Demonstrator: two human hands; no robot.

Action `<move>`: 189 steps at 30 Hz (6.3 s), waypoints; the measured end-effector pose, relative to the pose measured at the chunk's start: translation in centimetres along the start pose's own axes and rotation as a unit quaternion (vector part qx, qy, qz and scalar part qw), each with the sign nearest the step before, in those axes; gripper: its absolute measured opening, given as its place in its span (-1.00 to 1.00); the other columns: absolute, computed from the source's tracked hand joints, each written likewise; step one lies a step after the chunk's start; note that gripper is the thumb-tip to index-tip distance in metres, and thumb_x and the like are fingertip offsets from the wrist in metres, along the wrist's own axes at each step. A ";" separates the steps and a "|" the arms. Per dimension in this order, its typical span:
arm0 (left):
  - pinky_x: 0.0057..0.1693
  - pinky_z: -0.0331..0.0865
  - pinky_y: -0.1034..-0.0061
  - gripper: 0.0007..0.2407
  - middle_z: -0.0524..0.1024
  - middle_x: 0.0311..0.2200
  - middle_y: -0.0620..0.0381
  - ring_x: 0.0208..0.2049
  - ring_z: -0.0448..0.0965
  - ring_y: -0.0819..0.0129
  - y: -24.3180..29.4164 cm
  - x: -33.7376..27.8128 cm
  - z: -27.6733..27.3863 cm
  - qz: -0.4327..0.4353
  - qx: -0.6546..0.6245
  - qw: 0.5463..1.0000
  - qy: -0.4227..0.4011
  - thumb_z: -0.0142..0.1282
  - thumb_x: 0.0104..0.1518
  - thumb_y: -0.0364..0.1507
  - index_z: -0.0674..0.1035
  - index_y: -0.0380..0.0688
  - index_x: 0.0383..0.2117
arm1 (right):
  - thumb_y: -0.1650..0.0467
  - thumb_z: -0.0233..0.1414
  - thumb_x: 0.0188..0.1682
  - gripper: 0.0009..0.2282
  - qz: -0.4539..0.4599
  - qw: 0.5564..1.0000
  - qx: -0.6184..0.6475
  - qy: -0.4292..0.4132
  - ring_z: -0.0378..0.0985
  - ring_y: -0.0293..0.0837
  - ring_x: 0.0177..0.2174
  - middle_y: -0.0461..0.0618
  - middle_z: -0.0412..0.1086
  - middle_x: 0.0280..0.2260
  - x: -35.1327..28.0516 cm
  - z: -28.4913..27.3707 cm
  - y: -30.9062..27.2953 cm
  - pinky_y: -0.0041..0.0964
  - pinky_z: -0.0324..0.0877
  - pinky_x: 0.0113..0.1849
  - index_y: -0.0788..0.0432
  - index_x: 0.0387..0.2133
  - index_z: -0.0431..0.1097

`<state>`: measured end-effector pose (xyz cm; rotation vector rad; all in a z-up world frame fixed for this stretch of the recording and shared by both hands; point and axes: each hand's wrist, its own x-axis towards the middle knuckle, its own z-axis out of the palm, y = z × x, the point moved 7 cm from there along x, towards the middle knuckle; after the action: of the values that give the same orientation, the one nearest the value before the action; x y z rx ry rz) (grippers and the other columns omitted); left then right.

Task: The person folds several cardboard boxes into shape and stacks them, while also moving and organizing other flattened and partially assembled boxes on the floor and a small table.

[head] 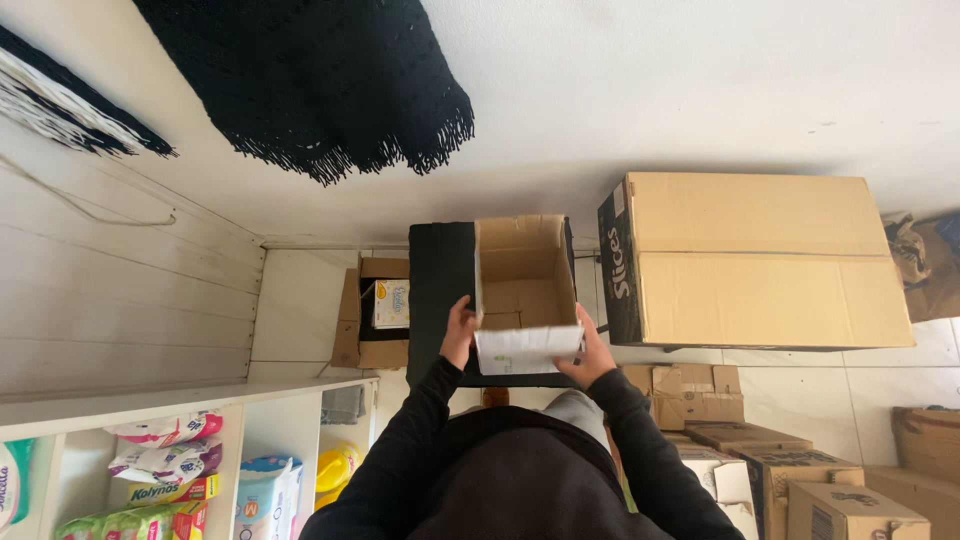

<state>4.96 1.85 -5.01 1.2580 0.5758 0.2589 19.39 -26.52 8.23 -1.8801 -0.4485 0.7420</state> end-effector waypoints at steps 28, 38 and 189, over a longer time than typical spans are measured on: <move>0.75 -0.10 -0.18 -0.23 -0.11 0.75 -0.19 0.73 -0.13 -0.29 6.4 -5.6 3.1 -0.076 0.214 0.970 -0.084 0.07 0.48 -0.24 -0.05 -0.03 0.77 | -0.03 0.37 0.10 -0.61 -0.027 0.968 -0.250 -0.030 0.52 0.11 0.36 -0.19 0.72 0.12 0.1 2.1 7.2 0.13 0.46 0.36 -0.18 0.06 0.75; 0.75 -0.07 -0.11 -0.02 -0.24 0.77 -0.01 0.74 -0.24 -0.16 7.8 -5.4 7.0 0.011 0.412 0.899 -0.148 0.34 0.31 -0.16 -0.13 0.08 0.78 | 0.10 0.54 -0.22 -0.33 0.086 0.943 -0.304 0.109 0.53 0.28 0.22 -0.04 0.19 0.13 5.7 3.6 9.9 0.07 0.59 0.22 -0.09 0.06 0.29; 0.45 0.34 -0.34 -0.07 0.14 0.43 -0.08 0.64 0.06 -0.42 -4.0 -5.3 7.6 -0.068 -0.020 0.968 -0.240 0.54 0.18 0.12 0.20 0.07 0.57 | 0.14 0.50 -0.20 0.14 0.050 0.949 0.284 0.127 0.27 0.55 0.43 0.27 0.09 0.51 -11.2 -4.6 10.2 0.60 0.40 0.28 -0.03 0.72 0.01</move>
<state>4.12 -8.18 -5.92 1.1808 0.2344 -0.1502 13.94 -40.63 3.51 -1.4280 0.0320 0.6023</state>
